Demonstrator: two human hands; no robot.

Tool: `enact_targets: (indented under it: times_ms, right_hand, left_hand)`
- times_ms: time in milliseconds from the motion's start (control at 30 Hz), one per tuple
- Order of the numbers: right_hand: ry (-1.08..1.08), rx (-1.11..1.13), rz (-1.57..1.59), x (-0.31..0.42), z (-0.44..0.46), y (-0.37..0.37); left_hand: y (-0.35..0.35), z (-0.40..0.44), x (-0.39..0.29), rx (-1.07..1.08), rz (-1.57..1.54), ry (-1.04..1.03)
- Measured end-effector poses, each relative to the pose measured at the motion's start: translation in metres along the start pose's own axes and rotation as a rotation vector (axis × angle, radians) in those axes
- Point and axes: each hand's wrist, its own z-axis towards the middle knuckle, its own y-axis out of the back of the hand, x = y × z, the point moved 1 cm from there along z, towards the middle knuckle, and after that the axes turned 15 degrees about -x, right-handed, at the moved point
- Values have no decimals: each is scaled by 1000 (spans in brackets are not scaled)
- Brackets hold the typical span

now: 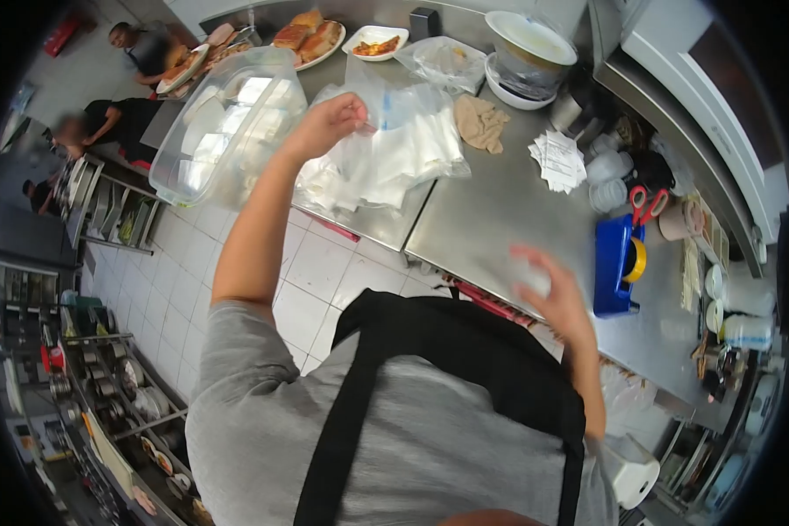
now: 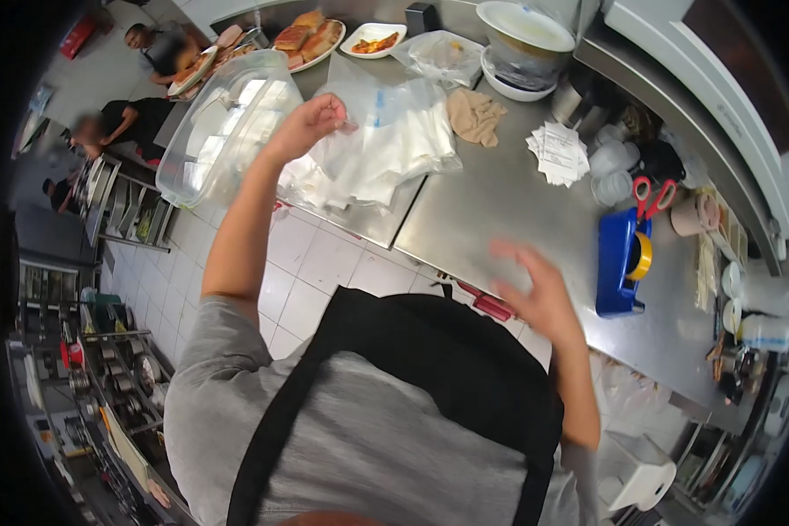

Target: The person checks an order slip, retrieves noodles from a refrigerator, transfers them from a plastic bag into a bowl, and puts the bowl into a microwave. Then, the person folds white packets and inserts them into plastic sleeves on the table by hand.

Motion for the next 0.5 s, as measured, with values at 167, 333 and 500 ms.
enact_targets:
  times_ms: [167, 333, 500]
  right_hand:
    - [757, -158, -323, 97, 121, -6]
    - [688, 419, -496, 84, 163, 11]
    - [-141, 757, 140, 26, 144, 52]
  left_hand:
    - [-43, -17, -98, 403, 83, -163]
    - [-70, -41, -145, 472, 187, -280]
    - [-90, -49, -117, 423, -12, -103]
